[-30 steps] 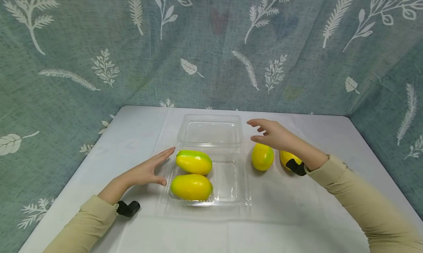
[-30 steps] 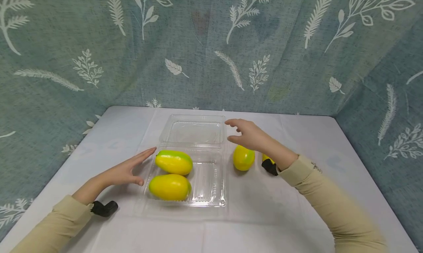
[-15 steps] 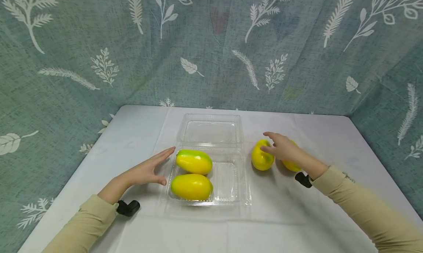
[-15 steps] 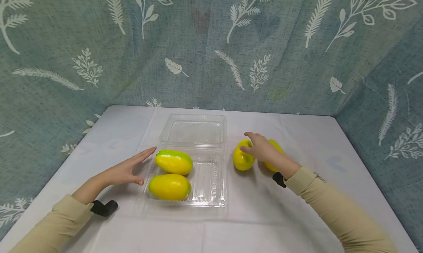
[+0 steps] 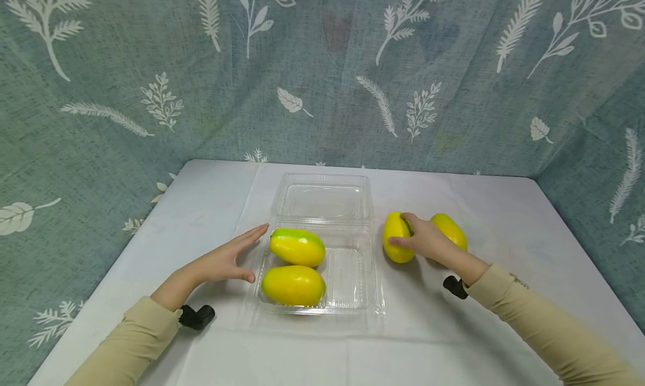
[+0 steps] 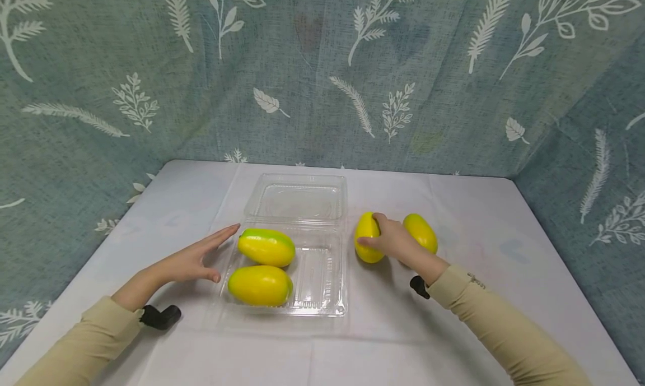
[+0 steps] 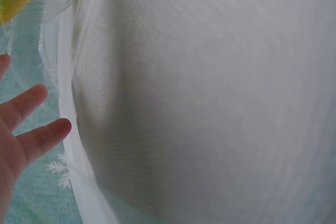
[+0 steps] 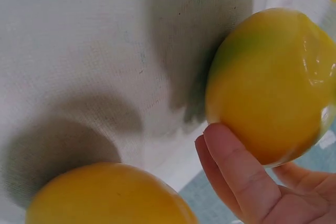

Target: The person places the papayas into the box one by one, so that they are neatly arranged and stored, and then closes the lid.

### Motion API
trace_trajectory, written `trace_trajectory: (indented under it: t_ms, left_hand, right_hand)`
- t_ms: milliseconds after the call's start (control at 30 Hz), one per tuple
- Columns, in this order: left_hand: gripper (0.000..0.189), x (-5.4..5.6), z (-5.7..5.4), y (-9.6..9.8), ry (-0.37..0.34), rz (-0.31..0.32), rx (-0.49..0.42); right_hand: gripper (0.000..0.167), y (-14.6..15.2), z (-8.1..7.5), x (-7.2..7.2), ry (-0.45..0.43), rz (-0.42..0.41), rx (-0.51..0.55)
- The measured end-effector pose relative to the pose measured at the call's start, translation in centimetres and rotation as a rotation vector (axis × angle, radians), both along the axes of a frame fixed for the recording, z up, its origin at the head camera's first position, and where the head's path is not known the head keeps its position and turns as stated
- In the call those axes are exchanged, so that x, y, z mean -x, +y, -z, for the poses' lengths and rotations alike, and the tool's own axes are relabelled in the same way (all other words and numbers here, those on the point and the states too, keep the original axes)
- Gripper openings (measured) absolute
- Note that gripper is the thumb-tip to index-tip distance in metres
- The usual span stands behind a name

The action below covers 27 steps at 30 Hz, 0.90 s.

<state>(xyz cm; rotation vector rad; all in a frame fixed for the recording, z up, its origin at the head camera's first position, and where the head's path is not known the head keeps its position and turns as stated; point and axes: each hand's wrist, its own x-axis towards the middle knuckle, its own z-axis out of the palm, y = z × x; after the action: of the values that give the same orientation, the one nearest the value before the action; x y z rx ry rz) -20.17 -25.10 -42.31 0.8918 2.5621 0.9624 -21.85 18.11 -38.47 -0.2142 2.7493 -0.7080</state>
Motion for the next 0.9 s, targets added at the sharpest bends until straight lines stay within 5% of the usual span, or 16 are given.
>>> trace_trajectory:
  t_ms: [567, 900]
  left_hand:
    - [0.111, 0.3, -0.2, 0.2, -0.014, 0.019, -0.005]
    - [0.112, 0.4, -0.3, 0.3, -0.023, 0.026, -0.012]
  right_hand:
    - [0.087, 0.8, 0.0, -0.4, -0.105, 0.014, 0.113]
    - [0.087, 1.4, -2.0, -0.6, -0.095, -0.027, 0.137]
